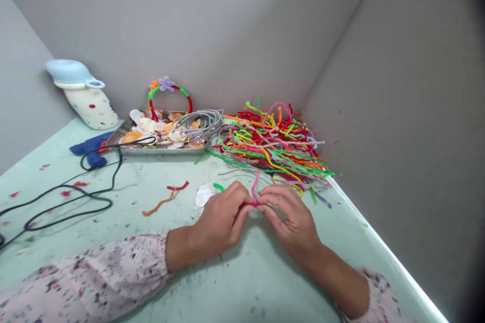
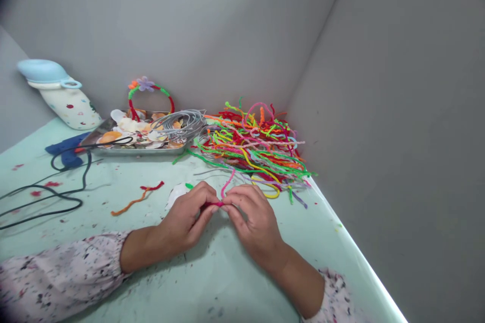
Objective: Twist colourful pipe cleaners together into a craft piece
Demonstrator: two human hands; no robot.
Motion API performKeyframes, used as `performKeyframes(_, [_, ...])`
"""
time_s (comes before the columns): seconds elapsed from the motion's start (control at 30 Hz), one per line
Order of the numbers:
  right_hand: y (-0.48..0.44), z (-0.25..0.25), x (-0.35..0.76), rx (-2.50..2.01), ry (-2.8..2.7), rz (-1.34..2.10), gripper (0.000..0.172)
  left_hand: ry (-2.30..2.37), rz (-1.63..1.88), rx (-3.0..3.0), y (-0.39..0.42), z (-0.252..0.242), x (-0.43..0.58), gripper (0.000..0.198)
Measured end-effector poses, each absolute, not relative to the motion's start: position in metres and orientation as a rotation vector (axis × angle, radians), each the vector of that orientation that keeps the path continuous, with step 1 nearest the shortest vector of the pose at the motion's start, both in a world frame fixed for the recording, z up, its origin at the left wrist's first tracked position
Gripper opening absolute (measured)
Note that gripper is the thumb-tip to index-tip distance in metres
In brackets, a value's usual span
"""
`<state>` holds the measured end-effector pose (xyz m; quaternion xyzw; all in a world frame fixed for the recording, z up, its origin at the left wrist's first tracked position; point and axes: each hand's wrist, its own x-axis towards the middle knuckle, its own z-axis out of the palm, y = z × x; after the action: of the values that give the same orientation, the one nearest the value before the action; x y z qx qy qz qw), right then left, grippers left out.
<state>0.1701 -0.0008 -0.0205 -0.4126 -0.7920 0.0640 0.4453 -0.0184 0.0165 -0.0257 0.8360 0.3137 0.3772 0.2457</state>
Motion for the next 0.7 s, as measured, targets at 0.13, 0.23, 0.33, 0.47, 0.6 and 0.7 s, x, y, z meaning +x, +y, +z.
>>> performKeyframes(0.13, [-0.0015, -0.0182, 0.1702, -1.032, -2.003, 0.187, 0.010, 0.851, 1.034, 2.320, 0.0166, -0.0262, -0.0185, 0.010])
performKeyframes(0.23, [-0.0008, -0.0168, 0.1705, -1.038, -2.015, 0.206, 0.009, 0.842, 1.034, 2.352, 0.0169, -0.0253, -0.0183, 0.009])
performKeyframes(0.33, [0.0005, -0.0168, 0.1708, -1.019, -2.000, 0.177, 0.008, 0.856, 1.037, 2.356, 0.0173, -0.0242, -0.0177, 0.009])
performKeyframes(0.47, [0.0012, -0.0174, 0.1712, -0.991, -1.994, 0.089, 0.013, 0.846, 1.066, 2.362, 0.0177, -0.0224, -0.0173, 0.010])
performKeyframes(0.6, [0.0003, -0.0160, 0.1716, -0.981, -2.034, 0.040, 0.013, 0.796, 1.100, 2.414, 0.0170, -0.0216, -0.0176, 0.011])
performKeyframes(0.7, [-0.0007, -0.0141, 0.1718, -0.968, -2.075, 0.038, 0.013, 0.772, 1.106, 2.463, 0.0167, -0.0224, -0.0179, 0.012])
